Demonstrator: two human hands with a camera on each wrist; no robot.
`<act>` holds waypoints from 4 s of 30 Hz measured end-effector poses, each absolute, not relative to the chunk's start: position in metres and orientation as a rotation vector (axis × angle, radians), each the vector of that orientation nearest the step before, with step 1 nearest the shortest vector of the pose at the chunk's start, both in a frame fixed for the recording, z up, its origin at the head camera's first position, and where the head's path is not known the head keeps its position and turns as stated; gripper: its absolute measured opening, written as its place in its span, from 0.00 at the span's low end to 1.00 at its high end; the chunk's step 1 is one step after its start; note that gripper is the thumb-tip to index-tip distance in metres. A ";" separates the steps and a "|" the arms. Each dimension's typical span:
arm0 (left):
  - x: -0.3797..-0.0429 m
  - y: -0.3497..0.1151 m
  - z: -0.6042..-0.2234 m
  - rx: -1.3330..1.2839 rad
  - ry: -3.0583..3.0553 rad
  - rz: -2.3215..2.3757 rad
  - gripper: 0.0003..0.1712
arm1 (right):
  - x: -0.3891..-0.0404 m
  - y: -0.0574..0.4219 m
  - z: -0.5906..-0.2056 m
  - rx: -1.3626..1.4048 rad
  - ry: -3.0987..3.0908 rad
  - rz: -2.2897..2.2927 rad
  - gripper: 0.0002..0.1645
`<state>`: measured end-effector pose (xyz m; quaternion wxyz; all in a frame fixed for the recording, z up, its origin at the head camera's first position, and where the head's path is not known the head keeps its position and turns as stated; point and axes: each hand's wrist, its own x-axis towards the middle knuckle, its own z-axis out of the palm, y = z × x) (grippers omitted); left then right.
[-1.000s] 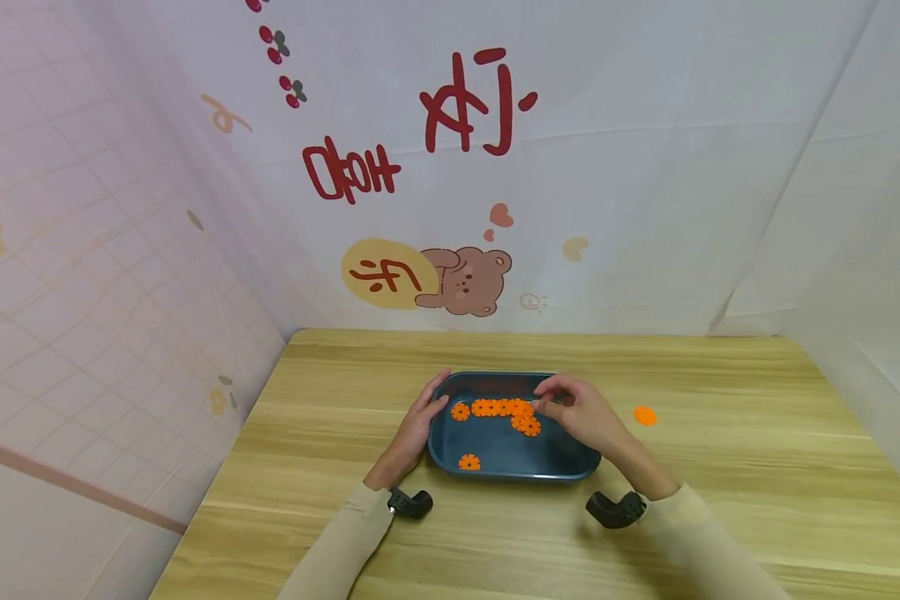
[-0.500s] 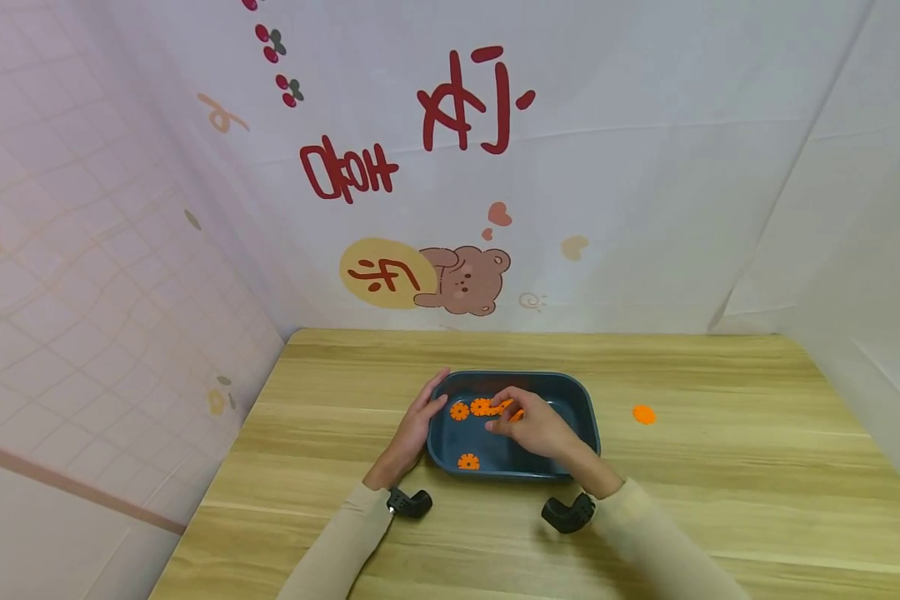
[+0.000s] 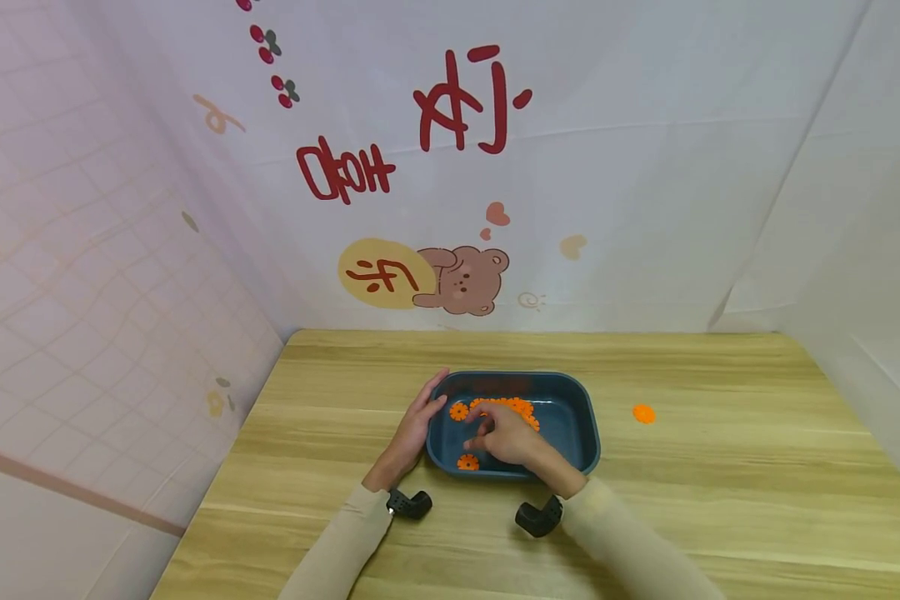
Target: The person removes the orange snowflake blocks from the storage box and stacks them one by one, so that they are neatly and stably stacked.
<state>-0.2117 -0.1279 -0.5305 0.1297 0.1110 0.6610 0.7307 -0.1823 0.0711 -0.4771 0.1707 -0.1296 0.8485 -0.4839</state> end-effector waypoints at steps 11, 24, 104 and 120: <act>-0.212 -0.125 -0.528 0.315 1.919 2.136 0.32 | -0.185 0.068 -0.482 -0.381 2.417 -1.262 0.17; -0.211 -0.127 -0.526 0.337 1.934 2.129 0.33 | -0.185 0.066 -0.487 -0.534 2.500 -1.109 0.19; -0.211 -0.126 -0.530 0.310 1.954 2.124 0.32 | -0.192 0.105 -0.459 -0.425 2.193 -1.617 0.14; -0.210 -0.126 -0.529 0.311 1.949 2.127 0.31 | -0.194 0.156 -0.445 -0.390 2.063 -1.759 0.21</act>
